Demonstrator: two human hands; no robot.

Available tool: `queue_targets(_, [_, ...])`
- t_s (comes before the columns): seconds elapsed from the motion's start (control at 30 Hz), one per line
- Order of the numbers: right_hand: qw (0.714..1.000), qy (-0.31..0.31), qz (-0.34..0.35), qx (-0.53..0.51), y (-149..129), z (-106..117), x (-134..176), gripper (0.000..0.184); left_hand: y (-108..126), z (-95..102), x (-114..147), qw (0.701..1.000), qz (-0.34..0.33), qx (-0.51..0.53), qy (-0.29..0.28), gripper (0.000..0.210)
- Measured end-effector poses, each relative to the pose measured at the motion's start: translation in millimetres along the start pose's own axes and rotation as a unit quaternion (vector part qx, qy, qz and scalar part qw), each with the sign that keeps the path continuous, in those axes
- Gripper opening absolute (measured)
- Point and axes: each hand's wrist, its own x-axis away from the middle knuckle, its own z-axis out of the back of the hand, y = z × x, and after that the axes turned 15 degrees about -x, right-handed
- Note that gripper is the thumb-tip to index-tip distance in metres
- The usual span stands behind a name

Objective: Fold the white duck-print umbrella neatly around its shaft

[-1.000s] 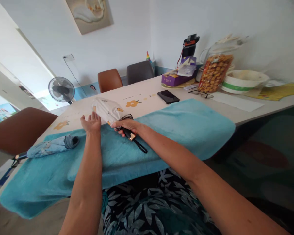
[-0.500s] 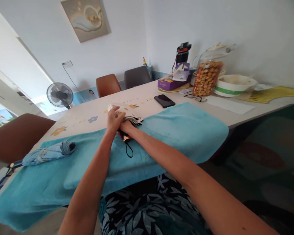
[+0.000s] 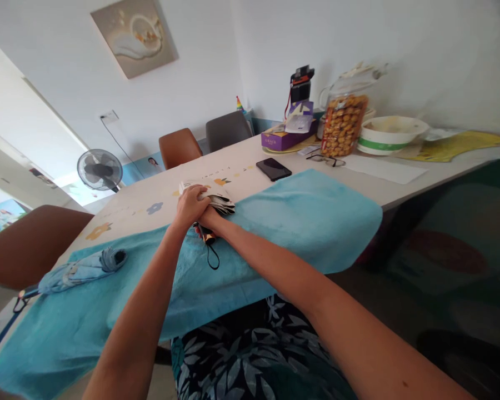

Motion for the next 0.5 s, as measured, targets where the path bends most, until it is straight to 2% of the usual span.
queue_targets(0.1, [0.999, 0.005, 0.033, 0.027, 1, 0, -1, 0.011, 6, 2.1, -3, 0.999, 0.043, -0.012, 0.001, 0.016])
queue_targets(0.17, [0.999, 0.013, 0.036, 0.035, 1, -1, -1, 0.017, 11, 4.9, -6, 0.997, 0.068, -0.043, 0.020, 0.013])
queue_targets(0.33, [0.999, 0.032, -0.013, 0.041, -5, -2, 4, 0.018, 9, 18.5, -6, 0.983, 0.086, -0.071, 0.145, 0.005])
queue_targets(0.43, [0.998, 0.045, -0.017, 0.036, -9, -3, 7, 0.020, -2, 24.0, 4, 0.960, 0.148, -0.043, 0.235, 0.009])
queue_targets(0.5, [0.999, 0.041, -0.014, 0.030, -11, -3, 8, 0.025, -11, 24.0, 12, 0.935, 0.208, 0.018, 0.286, 0.010])
